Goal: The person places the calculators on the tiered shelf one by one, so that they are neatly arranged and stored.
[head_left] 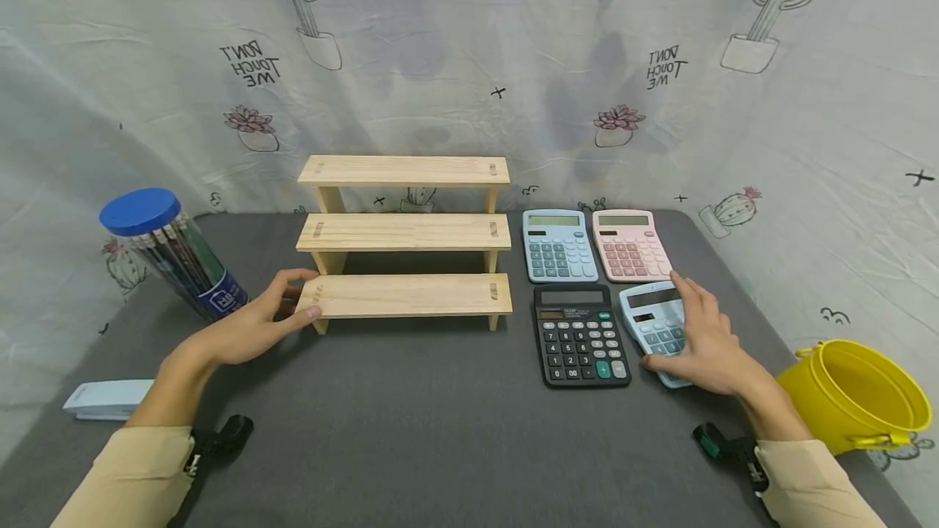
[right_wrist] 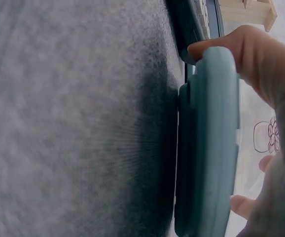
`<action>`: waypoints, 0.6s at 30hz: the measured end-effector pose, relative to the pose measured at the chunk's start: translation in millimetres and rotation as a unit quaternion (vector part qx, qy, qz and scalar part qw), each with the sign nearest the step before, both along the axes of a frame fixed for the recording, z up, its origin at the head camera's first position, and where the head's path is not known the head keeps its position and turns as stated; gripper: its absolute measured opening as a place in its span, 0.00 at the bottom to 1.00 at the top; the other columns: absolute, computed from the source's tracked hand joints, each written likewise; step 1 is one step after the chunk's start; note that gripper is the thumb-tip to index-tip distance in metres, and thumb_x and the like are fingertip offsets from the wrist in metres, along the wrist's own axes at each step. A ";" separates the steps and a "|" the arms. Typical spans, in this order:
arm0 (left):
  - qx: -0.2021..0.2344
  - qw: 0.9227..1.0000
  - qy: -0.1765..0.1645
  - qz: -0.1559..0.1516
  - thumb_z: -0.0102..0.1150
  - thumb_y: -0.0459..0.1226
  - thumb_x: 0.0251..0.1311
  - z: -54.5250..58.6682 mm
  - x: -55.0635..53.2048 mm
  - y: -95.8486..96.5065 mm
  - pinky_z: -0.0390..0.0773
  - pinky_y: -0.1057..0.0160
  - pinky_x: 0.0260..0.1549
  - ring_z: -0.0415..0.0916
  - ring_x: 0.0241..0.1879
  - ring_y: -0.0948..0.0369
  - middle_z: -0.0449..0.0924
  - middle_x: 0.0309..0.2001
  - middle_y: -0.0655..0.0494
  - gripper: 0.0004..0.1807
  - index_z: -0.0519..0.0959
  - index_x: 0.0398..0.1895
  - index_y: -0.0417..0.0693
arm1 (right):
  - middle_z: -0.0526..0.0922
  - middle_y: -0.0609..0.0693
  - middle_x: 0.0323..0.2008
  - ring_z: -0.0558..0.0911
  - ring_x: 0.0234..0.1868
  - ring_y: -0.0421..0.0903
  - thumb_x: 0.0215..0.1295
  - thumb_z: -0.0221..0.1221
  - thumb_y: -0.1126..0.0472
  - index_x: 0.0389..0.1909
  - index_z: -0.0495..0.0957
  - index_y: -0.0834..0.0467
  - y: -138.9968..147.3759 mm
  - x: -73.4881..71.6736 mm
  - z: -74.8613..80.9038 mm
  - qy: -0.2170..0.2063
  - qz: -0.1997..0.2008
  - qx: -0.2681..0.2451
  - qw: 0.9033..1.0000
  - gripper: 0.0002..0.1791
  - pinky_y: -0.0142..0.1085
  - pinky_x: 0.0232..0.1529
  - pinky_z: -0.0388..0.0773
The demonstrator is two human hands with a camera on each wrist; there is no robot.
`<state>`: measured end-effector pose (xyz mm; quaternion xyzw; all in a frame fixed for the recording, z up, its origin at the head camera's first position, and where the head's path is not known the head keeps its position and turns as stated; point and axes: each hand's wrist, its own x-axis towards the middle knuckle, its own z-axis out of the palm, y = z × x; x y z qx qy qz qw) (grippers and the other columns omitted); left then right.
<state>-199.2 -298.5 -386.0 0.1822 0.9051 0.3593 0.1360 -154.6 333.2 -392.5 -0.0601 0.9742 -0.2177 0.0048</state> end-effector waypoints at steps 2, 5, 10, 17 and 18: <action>0.004 1.000 -0.001 0.000 0.49 0.49 0.79 -0.6 -0.4 -0.3 0.73 0.45 0.50 0.69 0.62 0.43 0.74 0.58 0.41 0.35 0.43 0.78 0.54 | 0.38 0.73 0.78 0.55 0.65 0.81 0.46 0.78 0.44 0.83 0.29 0.52 0.0 0.2 0.2 0.010 0.000 -0.005 1.000 0.77 0.77 0.48 0.58; 0.016 1.000 -0.006 0.003 0.50 0.48 0.79 -1.7 -1.5 -1.0 0.73 0.48 0.49 0.72 0.59 0.46 0.80 0.52 0.45 0.35 0.44 0.77 0.54 | 0.38 0.73 0.77 0.55 0.64 0.81 0.45 0.79 0.46 0.83 0.30 0.54 -1.2 0.3 2.1 0.029 0.003 -0.014 0.999 0.77 0.77 0.47 0.58; 0.039 0.999 -0.025 0.011 0.52 0.48 0.78 -3.8 -5.7 -2.1 0.73 0.50 0.49 0.73 0.61 0.43 0.76 0.58 0.36 0.37 0.43 0.77 0.51 | 0.40 0.73 0.77 0.55 0.64 0.81 0.43 0.79 0.47 0.83 0.32 0.54 -5.7 -1.0 9.3 0.064 0.007 -0.022 0.998 0.77 0.78 0.47 0.57; 0.040 0.998 -0.045 0.031 0.53 0.50 0.77 -7.8 -10.9 -3.8 0.72 0.47 0.52 0.71 0.63 0.40 0.68 0.66 0.28 0.41 0.42 0.77 0.46 | 0.39 0.70 0.78 0.52 0.67 0.80 0.43 0.80 0.49 0.83 0.33 0.54 -17.6 -8.1 25.5 0.085 0.014 -0.036 0.996 0.76 0.79 0.54 0.51; 0.040 0.998 -0.044 0.032 0.54 0.50 0.77 -8.1 -11.6 -3.7 0.72 0.46 0.53 0.71 0.64 0.39 0.68 0.67 0.28 0.41 0.42 0.77 0.46 | 0.39 0.70 0.78 0.51 0.68 0.80 0.43 0.80 0.49 0.83 0.33 0.54 -19.8 -9.5 27.8 0.088 0.016 -0.038 0.995 0.76 0.79 0.55 0.51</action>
